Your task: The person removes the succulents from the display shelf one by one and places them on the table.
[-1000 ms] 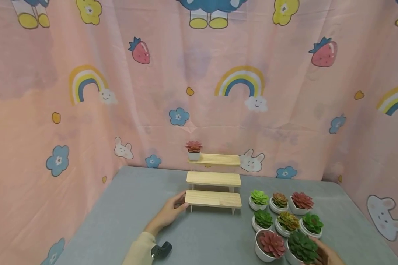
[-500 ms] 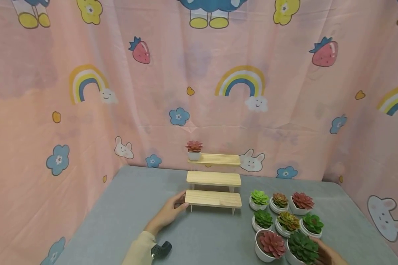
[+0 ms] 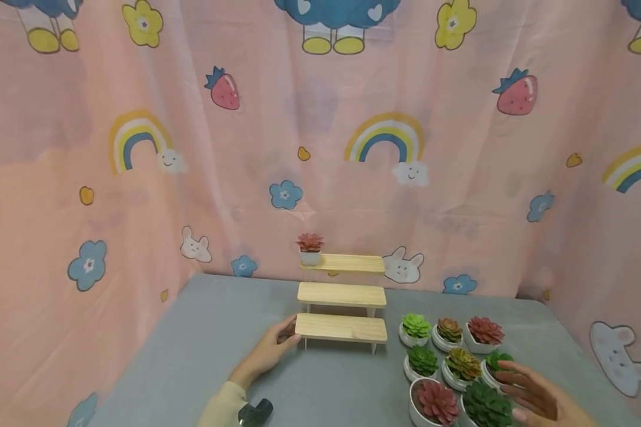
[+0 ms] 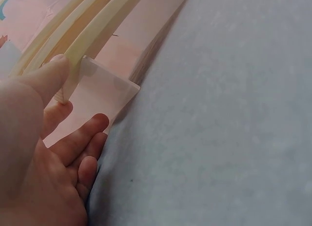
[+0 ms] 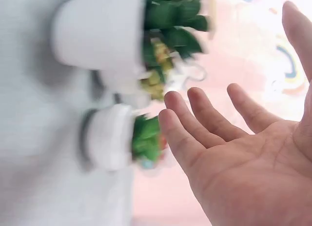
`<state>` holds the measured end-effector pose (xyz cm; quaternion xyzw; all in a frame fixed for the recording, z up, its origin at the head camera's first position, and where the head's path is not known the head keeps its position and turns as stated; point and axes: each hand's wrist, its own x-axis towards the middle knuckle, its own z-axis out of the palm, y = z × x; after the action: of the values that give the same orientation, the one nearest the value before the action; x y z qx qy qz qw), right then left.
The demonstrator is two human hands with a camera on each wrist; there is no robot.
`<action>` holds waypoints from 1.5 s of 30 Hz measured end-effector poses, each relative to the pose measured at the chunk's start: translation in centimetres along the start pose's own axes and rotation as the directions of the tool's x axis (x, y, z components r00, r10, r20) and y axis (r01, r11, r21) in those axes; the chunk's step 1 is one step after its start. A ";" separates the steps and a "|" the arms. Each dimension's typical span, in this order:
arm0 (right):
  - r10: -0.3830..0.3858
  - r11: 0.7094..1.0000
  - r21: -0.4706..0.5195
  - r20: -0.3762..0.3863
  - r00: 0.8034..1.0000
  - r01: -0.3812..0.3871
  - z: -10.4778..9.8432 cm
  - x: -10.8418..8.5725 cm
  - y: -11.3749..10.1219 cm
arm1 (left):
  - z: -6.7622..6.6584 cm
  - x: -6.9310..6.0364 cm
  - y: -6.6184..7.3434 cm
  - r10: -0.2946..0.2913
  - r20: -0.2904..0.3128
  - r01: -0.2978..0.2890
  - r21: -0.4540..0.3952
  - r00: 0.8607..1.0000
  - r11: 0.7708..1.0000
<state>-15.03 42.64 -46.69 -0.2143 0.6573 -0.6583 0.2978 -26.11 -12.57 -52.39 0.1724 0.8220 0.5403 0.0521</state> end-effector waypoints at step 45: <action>-0.198 0.850 -0.524 -0.219 0.956 0.056 8.2 17.8 -10.8 | 0.1 -0.3 -0.2 -0.017 -0.019 0.017 0.009 1.000 1.000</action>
<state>-23.76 24.14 -37.55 -0.2393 0.8265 -0.5006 0.0951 -25.87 -12.63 -52.61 0.1606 0.8264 0.5376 0.0481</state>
